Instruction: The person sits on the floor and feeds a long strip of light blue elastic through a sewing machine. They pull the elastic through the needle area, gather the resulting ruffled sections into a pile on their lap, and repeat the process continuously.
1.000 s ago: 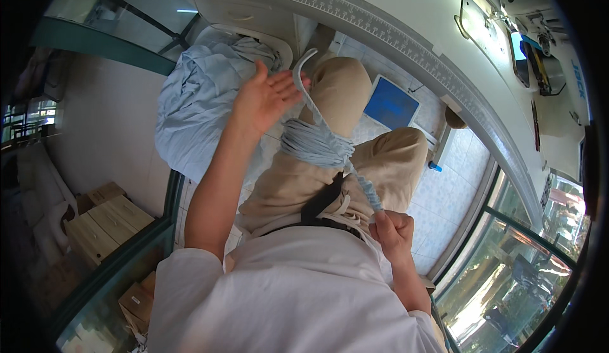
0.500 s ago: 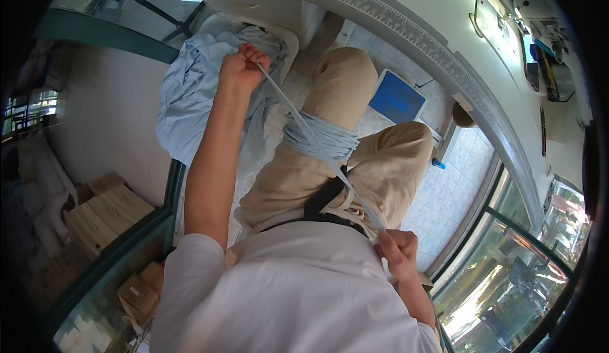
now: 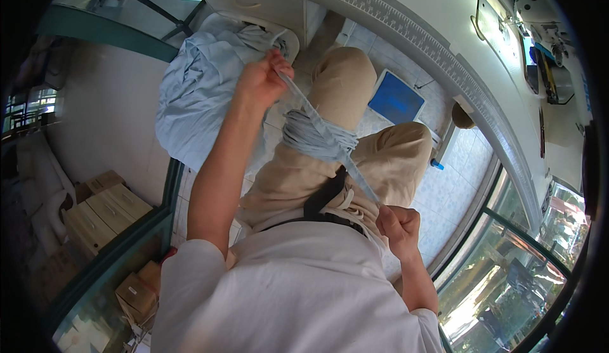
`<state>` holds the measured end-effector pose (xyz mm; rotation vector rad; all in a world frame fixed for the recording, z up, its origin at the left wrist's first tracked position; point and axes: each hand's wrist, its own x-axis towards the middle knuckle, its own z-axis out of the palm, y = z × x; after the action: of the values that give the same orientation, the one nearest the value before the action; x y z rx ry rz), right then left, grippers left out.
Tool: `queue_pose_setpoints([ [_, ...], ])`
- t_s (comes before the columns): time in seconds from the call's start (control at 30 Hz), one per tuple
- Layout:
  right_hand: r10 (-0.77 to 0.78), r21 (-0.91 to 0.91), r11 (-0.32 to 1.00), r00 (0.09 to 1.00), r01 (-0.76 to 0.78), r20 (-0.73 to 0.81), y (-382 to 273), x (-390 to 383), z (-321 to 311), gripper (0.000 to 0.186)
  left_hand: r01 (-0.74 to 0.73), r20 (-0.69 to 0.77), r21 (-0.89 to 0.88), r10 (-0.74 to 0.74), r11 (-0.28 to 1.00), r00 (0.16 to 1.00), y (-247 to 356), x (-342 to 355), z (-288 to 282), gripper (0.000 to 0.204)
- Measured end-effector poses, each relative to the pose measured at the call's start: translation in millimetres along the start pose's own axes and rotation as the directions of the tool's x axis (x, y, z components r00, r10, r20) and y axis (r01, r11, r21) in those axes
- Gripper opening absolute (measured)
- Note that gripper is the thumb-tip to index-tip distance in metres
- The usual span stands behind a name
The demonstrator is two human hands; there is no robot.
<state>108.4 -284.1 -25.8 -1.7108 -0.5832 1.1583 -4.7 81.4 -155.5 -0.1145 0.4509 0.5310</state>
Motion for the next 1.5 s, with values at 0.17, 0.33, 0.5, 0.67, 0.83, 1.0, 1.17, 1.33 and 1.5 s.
queue_pose_setpoints([
  [0.17,0.048,-0.140,0.989,0.998,-0.042,0.041,-8.9,-36.6,-18.0,0.044,-0.215,-0.267,0.106,0.236,0.971,0.935,70.9,24.7,-4.8,0.012],
  [0.33,0.070,-0.074,0.995,0.996,-0.066,0.051,-8.5,-76.8,-46.1,0.043,-0.289,-0.244,0.157,0.321,0.944,0.915,118.1,48.6,-25.4,0.018],
  [0.5,0.045,-0.130,0.991,0.999,-0.046,-0.009,-10.8,-40.0,-35.3,0.043,-0.015,-0.246,0.175,0.059,0.984,0.967,34.5,36.2,-13.6,0.044],
  [0.67,0.012,-0.040,0.999,1.000,-0.013,-0.028,-4.9,-23.9,-36.0,0.044,0.115,-0.315,0.151,-0.062,0.982,0.947,-5.7,-4.1,-13.5,0.047],
  [0.83,0.000,-0.035,0.999,1.000,-0.001,-0.026,-4.1,-19.1,-31.8,0.044,0.001,-0.288,0.135,0.038,0.991,0.957,-20.1,-14.0,-12.0,0.038],
  [1.0,0.012,-0.071,0.997,0.999,-0.015,-0.041,-7.4,-24.6,-32.8,0.044,0.075,-0.118,0.085,-0.065,0.994,0.991,-3.2,-2.3,-2.6,0.025],
  [1.17,0.004,-0.042,0.999,0.997,-0.007,-0.083,0.8,-32.4,-35.5,0.044,0.149,-0.039,0.158,-0.145,0.976,0.989,-9.8,-6.8,24.0,0.023],
  [1.33,0.000,-0.059,0.998,0.998,-0.004,-0.065,-5.1,-33.9,-32.6,0.043,0.117,-0.137,0.103,-0.102,0.988,0.985,7.4,12.2,-1.0,0.025],
  [1.5,0.025,-0.116,0.993,0.999,-0.029,-0.037,-10.0,-54.0,-41.0,0.042,-0.090,-0.250,0.214,0.144,0.973,0.958,69.3,41.9,-0.4,0.024],
])
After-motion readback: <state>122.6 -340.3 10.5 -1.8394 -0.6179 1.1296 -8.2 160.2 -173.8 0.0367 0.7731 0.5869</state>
